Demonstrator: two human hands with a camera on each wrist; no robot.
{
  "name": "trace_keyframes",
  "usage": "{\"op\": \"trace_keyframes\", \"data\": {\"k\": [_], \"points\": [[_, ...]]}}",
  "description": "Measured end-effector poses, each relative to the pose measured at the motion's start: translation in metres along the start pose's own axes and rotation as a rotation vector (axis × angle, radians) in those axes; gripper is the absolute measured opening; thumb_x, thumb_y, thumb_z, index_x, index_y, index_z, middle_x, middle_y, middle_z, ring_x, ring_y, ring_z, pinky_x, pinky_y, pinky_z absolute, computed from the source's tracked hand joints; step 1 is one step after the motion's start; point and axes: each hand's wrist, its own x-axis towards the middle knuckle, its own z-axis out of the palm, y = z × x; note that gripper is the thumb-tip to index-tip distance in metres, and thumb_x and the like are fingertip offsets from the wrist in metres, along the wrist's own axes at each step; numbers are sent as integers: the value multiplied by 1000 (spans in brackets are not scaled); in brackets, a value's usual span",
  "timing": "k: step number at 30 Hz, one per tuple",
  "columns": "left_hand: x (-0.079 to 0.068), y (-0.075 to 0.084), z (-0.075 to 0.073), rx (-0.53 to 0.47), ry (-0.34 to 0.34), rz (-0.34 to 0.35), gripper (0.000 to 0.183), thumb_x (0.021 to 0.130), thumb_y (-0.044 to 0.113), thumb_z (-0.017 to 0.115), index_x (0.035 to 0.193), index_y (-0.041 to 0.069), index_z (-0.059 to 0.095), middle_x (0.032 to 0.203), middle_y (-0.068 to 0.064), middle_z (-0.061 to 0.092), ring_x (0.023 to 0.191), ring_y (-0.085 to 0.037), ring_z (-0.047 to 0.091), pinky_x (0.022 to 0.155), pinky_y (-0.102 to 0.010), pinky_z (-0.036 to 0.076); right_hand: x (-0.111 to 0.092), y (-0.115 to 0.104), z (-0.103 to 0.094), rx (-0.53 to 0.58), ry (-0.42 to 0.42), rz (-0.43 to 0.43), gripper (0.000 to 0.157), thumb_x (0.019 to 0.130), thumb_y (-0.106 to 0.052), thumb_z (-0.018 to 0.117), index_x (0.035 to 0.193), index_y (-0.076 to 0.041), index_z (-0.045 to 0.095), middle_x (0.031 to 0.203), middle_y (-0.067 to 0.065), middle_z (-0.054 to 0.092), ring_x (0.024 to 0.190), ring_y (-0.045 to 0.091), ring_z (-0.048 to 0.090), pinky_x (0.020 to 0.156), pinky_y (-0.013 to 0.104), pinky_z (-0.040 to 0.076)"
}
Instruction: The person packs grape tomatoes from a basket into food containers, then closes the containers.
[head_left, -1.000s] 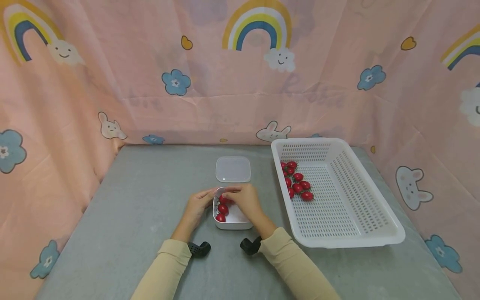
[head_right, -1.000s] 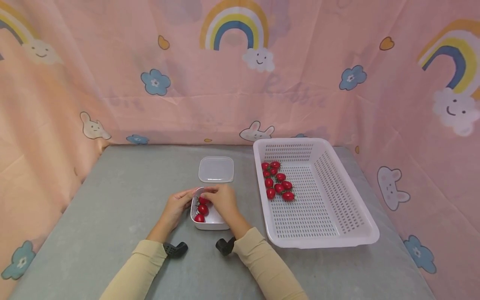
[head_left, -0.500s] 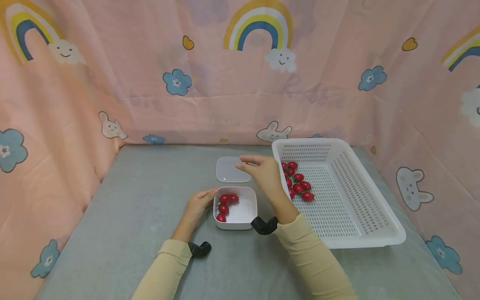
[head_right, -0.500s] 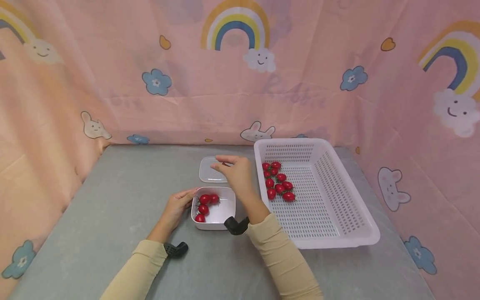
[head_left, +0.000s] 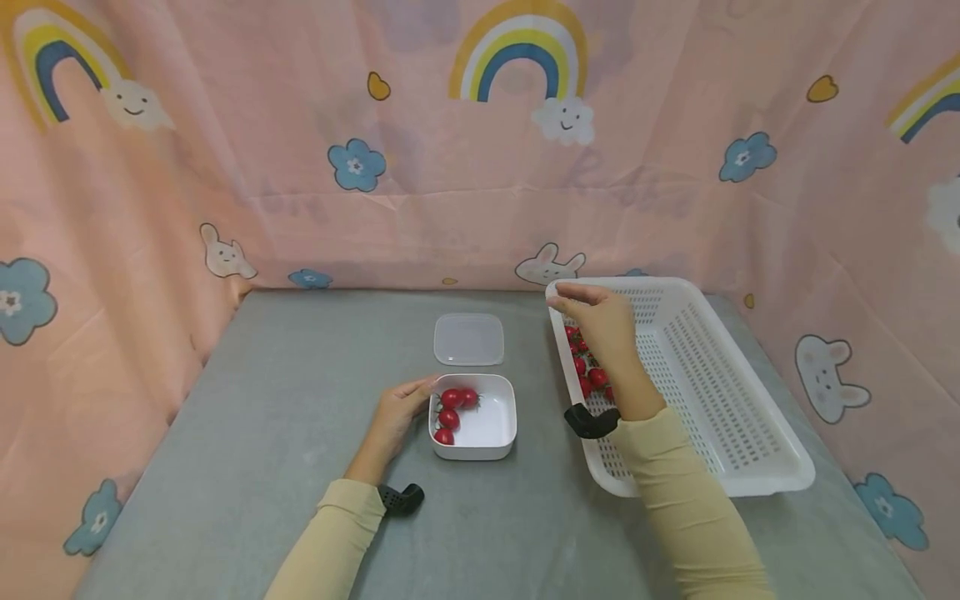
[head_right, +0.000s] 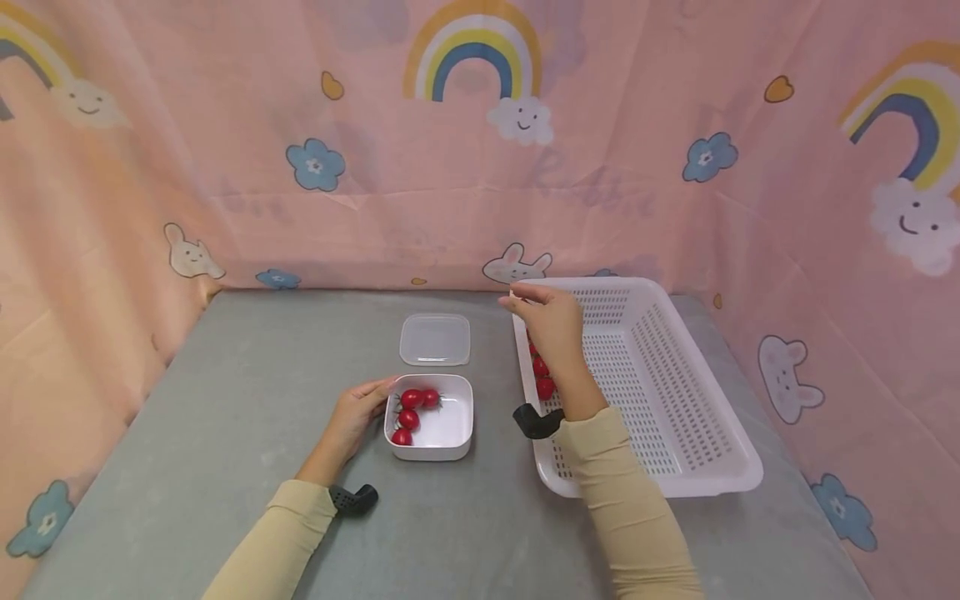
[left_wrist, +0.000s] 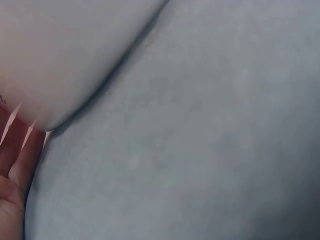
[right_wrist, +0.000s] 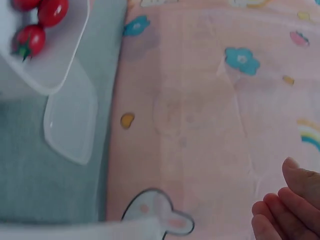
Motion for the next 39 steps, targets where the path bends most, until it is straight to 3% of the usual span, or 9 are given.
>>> {"op": "trace_keyframes", "data": {"k": [4, 7, 10, 13, 19, 24, 28, 31, 39], "points": [[1, 0, 1, -15, 4, -9, 34, 96, 14, 64, 121, -8, 66, 124, -17, 69, 92, 1, 69, 92, -26, 55, 10, 14, -13, -12, 15, 14, 51, 90, -43, 72, 129, -11, 67, 136, 10, 64, 125, 28, 57, 91, 32, 51], [1, 0, 2, -29, 12, -16, 33, 96, 13, 64, 121, -8, 66, 124, -17, 69, 91, 1, 69, 90, -23, 55, 19, 28, -21, 6, 25, 20, 53, 89, -42, 73, 129, -8, 66, 136, 13, 63, 128, 30, 55, 106, 45, 47], [1, 0, 2, -25, 12, -16, 33, 96, 13, 63, 122, -8, 66, 124, -17, 69, 92, 2, 68, 90, -23, 54, 26, 45, -28, 18, 28, 33, 53, 90, -40, 72, 130, -6, 65, 137, 14, 62, 134, 29, 51, 114, 49, 39], [1, 1, 2, -21, 9, -18, 33, 96, 12, 63, 122, -8, 66, 125, -17, 69, 94, 2, 68, 93, -26, 54, 32, 62, -35, 12, 24, 57, 51, 92, -38, 70, 131, -4, 64, 138, 16, 61, 136, 30, 49, 116, 51, 37], [0, 1, 2, -17, 11, -14, 32, 96, 13, 63, 121, -8, 66, 125, -17, 69, 93, 1, 69, 96, -30, 54, 41, 88, -43, -16, -3, 183, 49, 95, -32, 66, 134, -4, 61, 144, 19, 55, 139, 36, 45, 117, 54, 35], [-1, 2, 2, -16, 16, -11, 32, 96, 12, 64, 120, -9, 66, 124, -18, 69, 92, 1, 69, 95, -30, 54, 47, 108, -45, -36, -73, 268, 52, 94, -33, 68, 135, -3, 60, 146, 20, 53, 139, 38, 45, 116, 54, 36], [-1, 1, 1, -17, 12, -13, 32, 96, 12, 64, 121, -8, 66, 125, -18, 69, 93, 1, 69, 95, -29, 54, 54, 126, -46, -22, -145, 383, 54, 95, -33, 67, 141, -9, 56, 151, 16, 48, 143, 36, 42, 118, 54, 32], [-1, 1, 1, -14, 15, -7, 33, 96, 13, 64, 121, -8, 66, 124, -17, 70, 93, 1, 68, 93, -28, 55, 57, 136, -46, -20, -196, 412, 55, 96, -30, 65, 144, -8, 51, 152, 17, 46, 144, 36, 40, 120, 53, 29], [0, 1, 2, -39, 13, -5, 32, 96, 11, 63, 122, -9, 65, 120, -12, 72, 93, 2, 69, 88, -20, 54, 61, 150, -44, -105, -247, 373, 55, 95, -27, 66, 142, -1, 53, 147, 23, 50, 139, 40, 45, 117, 53, 35]]}}
